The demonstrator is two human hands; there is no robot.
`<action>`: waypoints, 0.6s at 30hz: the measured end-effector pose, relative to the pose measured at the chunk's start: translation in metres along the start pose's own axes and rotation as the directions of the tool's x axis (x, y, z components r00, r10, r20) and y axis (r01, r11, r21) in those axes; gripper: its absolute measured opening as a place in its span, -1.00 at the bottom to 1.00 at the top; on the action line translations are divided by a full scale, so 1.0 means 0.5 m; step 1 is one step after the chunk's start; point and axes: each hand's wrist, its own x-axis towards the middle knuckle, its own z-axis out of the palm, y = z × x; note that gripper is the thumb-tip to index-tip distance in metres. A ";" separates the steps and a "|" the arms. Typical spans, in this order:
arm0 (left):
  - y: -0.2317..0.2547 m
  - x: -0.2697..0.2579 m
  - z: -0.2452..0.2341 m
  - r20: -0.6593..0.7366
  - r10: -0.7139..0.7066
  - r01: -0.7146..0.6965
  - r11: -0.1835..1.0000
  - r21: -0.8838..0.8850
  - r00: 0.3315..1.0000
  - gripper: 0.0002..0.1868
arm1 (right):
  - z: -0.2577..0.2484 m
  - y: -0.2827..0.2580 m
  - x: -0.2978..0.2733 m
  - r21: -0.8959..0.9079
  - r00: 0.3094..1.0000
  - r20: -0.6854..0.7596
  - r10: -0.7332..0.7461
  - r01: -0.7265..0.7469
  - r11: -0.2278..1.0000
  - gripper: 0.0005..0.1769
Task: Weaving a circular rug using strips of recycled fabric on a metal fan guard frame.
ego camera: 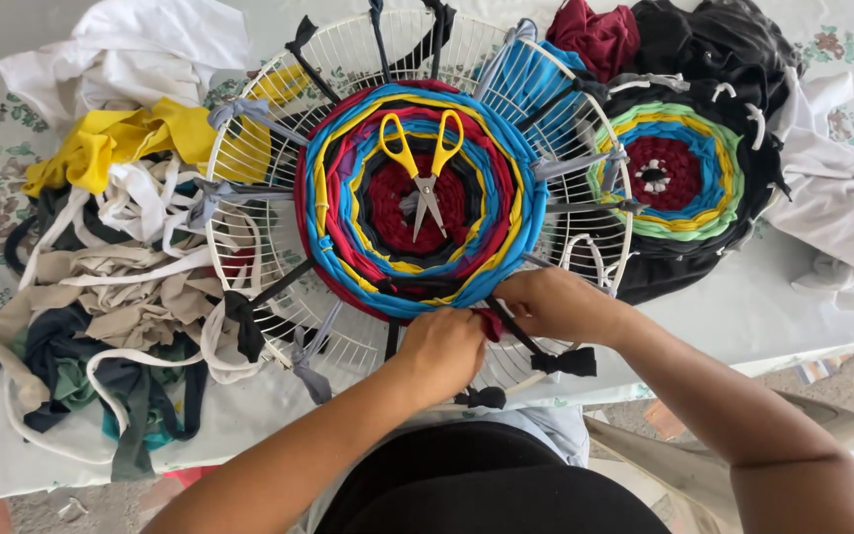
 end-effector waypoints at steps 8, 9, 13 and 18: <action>0.025 0.003 -0.048 0.010 0.044 -0.044 0.998 -0.045 0.999 -0.90 | 0.028 0.003 -0.002 0.409 0.999 -0.033 -0.027 0.038 0.912 -0.74; 0.023 0.001 -0.051 0.020 0.024 -0.023 0.999 -0.035 1.000 -0.88 | 0.033 0.004 -0.002 0.349 0.996 -0.074 -0.045 0.068 0.935 -0.77; 0.010 -0.013 -0.078 0.095 -0.013 0.026 0.991 -0.131 0.995 -0.73 | 0.037 -0.022 -0.015 0.266 0.979 -0.200 -0.047 0.100 0.959 -0.82; 0.016 -0.040 -0.129 -0.148 0.136 -0.169 0.957 -0.237 0.980 -0.57 | -0.002 -0.032 -0.033 -0.004 0.937 -0.340 -0.085 0.089 0.996 -0.86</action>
